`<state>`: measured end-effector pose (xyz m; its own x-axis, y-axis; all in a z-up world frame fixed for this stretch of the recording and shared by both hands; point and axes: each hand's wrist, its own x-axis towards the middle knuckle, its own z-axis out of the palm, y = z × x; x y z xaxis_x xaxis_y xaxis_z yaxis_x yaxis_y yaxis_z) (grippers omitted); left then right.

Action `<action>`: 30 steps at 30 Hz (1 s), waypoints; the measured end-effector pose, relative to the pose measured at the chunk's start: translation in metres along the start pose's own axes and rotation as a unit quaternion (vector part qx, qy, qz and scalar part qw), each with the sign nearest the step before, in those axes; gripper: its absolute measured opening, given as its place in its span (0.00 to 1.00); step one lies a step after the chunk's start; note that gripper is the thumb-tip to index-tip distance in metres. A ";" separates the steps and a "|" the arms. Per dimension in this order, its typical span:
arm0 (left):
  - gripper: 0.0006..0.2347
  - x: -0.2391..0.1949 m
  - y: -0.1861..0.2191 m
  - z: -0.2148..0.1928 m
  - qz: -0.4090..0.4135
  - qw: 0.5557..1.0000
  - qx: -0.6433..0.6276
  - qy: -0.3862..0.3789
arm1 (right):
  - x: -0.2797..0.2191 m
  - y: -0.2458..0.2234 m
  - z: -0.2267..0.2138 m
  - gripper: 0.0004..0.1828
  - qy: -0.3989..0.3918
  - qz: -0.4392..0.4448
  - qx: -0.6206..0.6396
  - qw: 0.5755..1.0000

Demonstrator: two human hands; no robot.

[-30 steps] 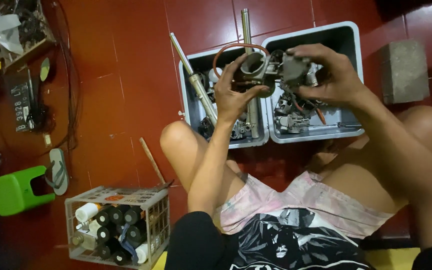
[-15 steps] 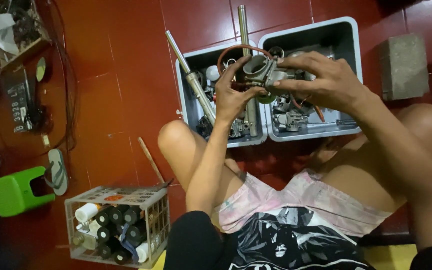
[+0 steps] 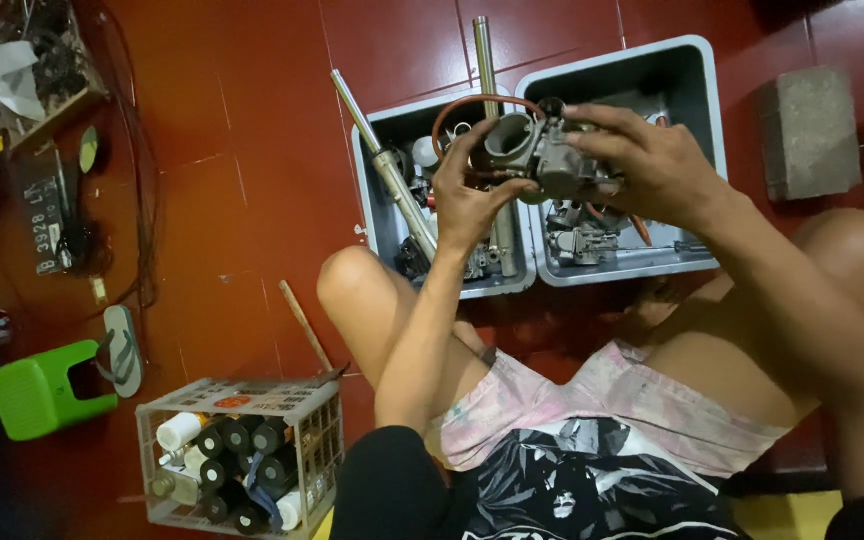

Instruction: Disassembling motorcycle carburetor components and sorting them into trays along with other engine parts.

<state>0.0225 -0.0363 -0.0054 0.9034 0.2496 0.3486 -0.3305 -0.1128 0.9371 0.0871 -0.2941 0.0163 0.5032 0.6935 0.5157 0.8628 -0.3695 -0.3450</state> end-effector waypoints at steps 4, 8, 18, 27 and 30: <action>0.37 -0.001 0.017 -0.001 -0.043 0.998 0.035 -0.017 | 0.015 -0.012 -0.024 0.36 0.038 0.016 0.052 0.998; 0.36 0.000 0.020 -0.003 -0.098 0.995 -0.014 -0.032 | 0.042 -0.044 -0.050 0.23 0.040 0.396 0.261 0.880; 0.35 0.000 0.010 -0.002 -0.091 0.976 -0.198 -0.006 | 0.056 -0.063 -0.042 0.15 0.014 0.485 0.457 0.746; 0.36 -0.005 0.019 -0.002 -0.048 0.994 0.101 0.002 | 0.060 -0.069 -0.037 0.22 -0.016 0.476 0.306 0.824; 0.35 -0.006 0.022 0.000 -0.030 0.995 0.094 0.000 | 0.049 -0.063 -0.026 0.39 0.000 0.417 0.284 0.863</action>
<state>0.0093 -0.0404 0.0132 0.9201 0.2606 0.2924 -0.2197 -0.2748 0.9361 0.0588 -0.2535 0.0835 0.9382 0.3321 -0.0973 0.0375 -0.3771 -0.9254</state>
